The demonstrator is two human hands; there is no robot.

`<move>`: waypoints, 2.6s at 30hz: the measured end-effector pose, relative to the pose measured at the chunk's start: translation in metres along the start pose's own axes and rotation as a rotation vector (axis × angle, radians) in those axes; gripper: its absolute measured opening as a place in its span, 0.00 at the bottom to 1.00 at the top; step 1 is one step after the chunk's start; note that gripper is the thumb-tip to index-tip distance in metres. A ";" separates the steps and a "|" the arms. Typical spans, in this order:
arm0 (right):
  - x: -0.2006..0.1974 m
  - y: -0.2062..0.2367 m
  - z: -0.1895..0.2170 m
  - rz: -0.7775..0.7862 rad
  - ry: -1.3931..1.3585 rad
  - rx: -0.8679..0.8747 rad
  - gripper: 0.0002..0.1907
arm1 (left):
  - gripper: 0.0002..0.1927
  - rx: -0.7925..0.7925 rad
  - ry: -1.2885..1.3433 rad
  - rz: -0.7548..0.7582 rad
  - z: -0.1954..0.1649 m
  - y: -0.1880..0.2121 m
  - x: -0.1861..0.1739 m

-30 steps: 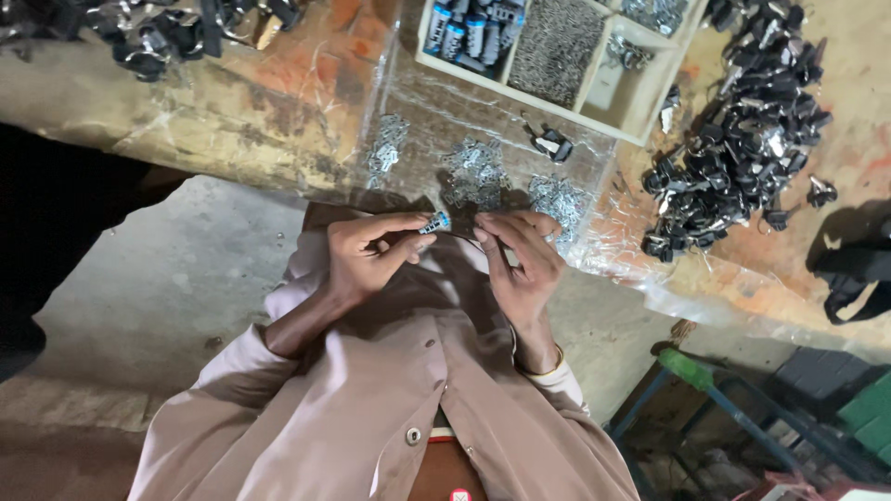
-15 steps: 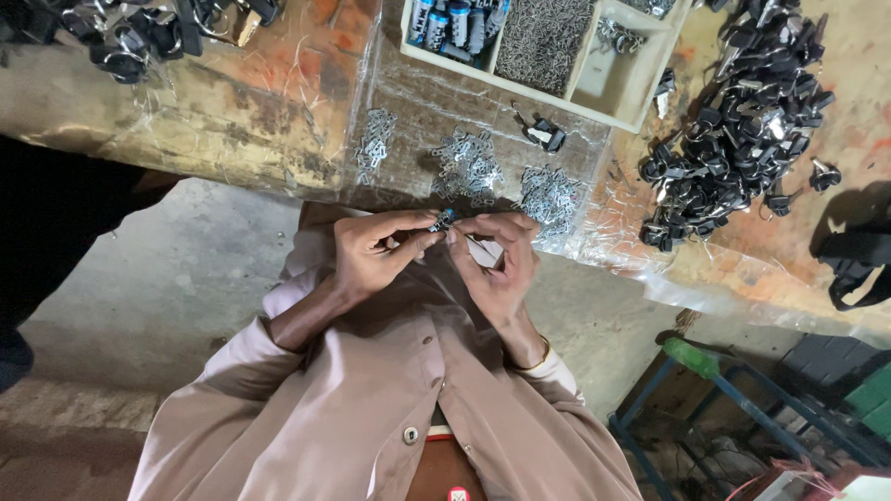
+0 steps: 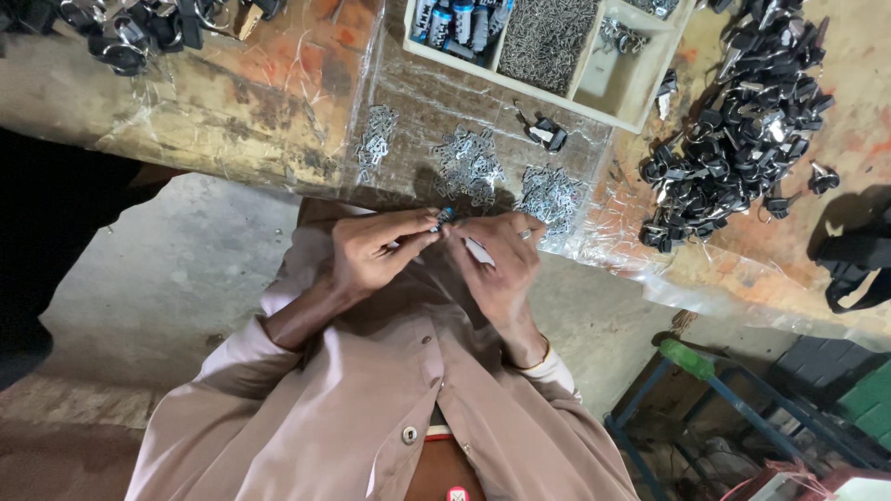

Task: The person sits at a workshop table assembling small components. They pick blue plastic housings from a compartment tray, insert small metal contact parts into each housing by hand, and place the finished assemblies back into the tray compartments, repeating this cycle throughout the episode.

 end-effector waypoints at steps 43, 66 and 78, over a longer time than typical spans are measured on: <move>-0.008 0.015 0.000 0.034 0.011 0.020 0.14 | 0.12 0.173 -0.118 0.089 -0.016 -0.005 0.003; -0.021 0.025 -0.014 -0.020 -0.141 0.049 0.10 | 0.13 -0.146 0.154 0.120 0.001 -0.006 0.011; -0.006 0.011 -0.014 -0.134 -0.299 0.192 0.09 | 0.13 0.032 -0.003 0.087 -0.006 -0.007 0.009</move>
Point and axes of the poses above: each hand's wrist, its own y-axis away from the middle knuckle, its own x-axis out of the palm, z = x × y, the point moved 7 cm from there along -y, towards the middle knuckle, and after that the axes turned 14 degrees about -y, right-handed, at the moved point
